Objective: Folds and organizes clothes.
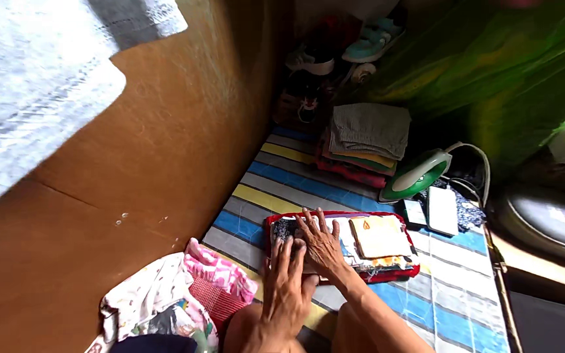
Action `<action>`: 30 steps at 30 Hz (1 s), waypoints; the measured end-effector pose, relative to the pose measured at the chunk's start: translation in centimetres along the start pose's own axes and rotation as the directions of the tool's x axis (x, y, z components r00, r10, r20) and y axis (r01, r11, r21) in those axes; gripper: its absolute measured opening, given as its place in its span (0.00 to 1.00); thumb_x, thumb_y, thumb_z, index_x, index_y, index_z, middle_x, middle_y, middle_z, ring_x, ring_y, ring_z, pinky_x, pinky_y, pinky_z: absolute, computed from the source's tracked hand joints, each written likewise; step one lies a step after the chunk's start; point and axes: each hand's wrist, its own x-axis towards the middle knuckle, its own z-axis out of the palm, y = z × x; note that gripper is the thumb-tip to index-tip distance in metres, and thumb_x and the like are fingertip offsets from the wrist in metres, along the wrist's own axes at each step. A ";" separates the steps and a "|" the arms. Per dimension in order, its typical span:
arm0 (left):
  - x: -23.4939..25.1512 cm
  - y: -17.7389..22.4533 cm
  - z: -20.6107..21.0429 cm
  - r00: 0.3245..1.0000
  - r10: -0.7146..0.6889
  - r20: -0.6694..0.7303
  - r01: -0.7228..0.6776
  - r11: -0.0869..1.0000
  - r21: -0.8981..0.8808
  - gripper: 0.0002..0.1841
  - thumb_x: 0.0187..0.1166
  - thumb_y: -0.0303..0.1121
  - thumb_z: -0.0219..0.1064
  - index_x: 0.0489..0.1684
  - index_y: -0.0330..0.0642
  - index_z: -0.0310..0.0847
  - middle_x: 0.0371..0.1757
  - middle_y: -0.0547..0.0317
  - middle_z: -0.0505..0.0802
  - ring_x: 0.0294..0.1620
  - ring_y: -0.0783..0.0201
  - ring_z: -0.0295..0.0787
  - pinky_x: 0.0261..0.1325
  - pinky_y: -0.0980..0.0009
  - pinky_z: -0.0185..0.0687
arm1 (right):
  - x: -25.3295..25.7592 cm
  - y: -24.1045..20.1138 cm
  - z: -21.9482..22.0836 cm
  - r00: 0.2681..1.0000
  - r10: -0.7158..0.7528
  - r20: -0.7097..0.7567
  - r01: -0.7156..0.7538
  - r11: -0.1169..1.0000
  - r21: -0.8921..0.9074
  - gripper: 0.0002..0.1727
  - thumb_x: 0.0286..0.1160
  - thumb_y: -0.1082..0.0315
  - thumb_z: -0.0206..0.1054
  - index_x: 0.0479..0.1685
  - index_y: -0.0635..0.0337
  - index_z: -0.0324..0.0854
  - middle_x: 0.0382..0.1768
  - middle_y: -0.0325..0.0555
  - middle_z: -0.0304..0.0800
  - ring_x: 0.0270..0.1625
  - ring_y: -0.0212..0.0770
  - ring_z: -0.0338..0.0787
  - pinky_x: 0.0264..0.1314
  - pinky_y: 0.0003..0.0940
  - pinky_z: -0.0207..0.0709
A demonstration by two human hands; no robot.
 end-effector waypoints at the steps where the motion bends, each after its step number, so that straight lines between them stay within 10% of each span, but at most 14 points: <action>1: 1.7 -0.4 1.6 1.000 0.003 0.013 -0.003 1.000 -0.004 0.29 0.82 0.50 0.56 0.69 0.37 0.86 0.78 0.36 0.81 0.81 0.28 0.72 0.73 0.24 0.61 | -0.2 0.6 0.3 1.000 -0.018 -0.004 0.018 1.000 -0.023 0.30 0.86 0.50 0.54 0.86 0.49 0.72 0.89 0.50 0.65 0.92 0.66 0.55 0.80 0.83 0.43; 6: 5.5 -3.4 6.5 0.910 -0.227 0.346 0.178 0.969 0.169 0.34 0.86 0.56 0.52 0.86 0.46 0.70 0.91 0.43 0.65 0.94 0.33 0.46 0.80 0.19 0.32 | -0.2 1.5 1.3 0.998 -0.016 0.067 0.019 0.998 -0.056 0.27 0.85 0.57 0.55 0.83 0.47 0.76 0.87 0.47 0.69 0.92 0.66 0.56 0.78 0.84 0.46; 14: 5.1 -4.5 8.6 0.762 -0.458 0.458 0.393 0.889 0.234 0.37 0.89 0.57 0.47 0.94 0.45 0.54 0.95 0.48 0.55 0.96 0.39 0.36 0.84 0.25 0.35 | 0.9 0.9 0.9 0.945 0.083 0.317 -0.070 0.996 -0.052 0.31 0.90 0.51 0.47 0.92 0.41 0.62 0.93 0.41 0.56 0.96 0.60 0.44 0.86 0.79 0.32; 20: 4.3 -3.0 2.7 0.703 -0.477 0.528 0.484 0.864 0.137 0.44 0.84 0.65 0.51 0.97 0.54 0.44 0.97 0.43 0.39 0.97 0.39 0.26 0.83 0.21 0.28 | -0.4 2.1 1.2 0.992 -0.108 0.059 0.109 0.994 -0.022 0.33 0.86 0.47 0.52 0.87 0.51 0.70 0.87 0.58 0.68 0.89 0.73 0.59 0.78 0.86 0.44; 23: 0.0 -2.2 -3.7 0.775 -0.464 0.429 0.532 0.846 -0.045 0.36 0.84 0.53 0.61 0.92 0.51 0.60 0.96 0.42 0.50 0.96 0.41 0.39 0.88 0.29 0.38 | -2.5 1.6 0.2 0.978 -0.190 -0.088 0.190 0.982 -0.008 0.44 0.83 0.32 0.37 0.81 0.55 0.77 0.84 0.66 0.68 0.87 0.80 0.59 0.74 0.92 0.40; 26: -6.3 -4.2 -10.5 0.871 -0.469 0.148 0.487 0.865 -0.124 0.18 0.79 0.33 0.68 0.63 0.32 0.88 0.71 0.36 0.87 0.74 0.43 0.83 0.78 0.50 0.75 | -6.1 -0.9 -2.3 0.984 -0.176 -0.004 0.176 0.983 0.048 0.33 0.83 0.44 0.54 0.76 0.57 0.82 0.84 0.70 0.67 0.86 0.82 0.58 0.74 0.92 0.39; 30: -14.7 -9.2 -19.5 0.692 -0.719 -0.063 0.721 0.686 0.098 0.16 0.84 0.30 0.62 0.60 0.26 0.86 0.62 0.33 0.91 0.67 0.40 0.88 0.75 0.47 0.77 | -10.1 -2.7 -4.1 0.955 -0.152 0.253 0.121 0.984 0.132 0.22 0.76 0.62 0.71 0.68 0.60 0.87 0.82 0.72 0.69 0.86 0.79 0.62 0.75 0.89 0.46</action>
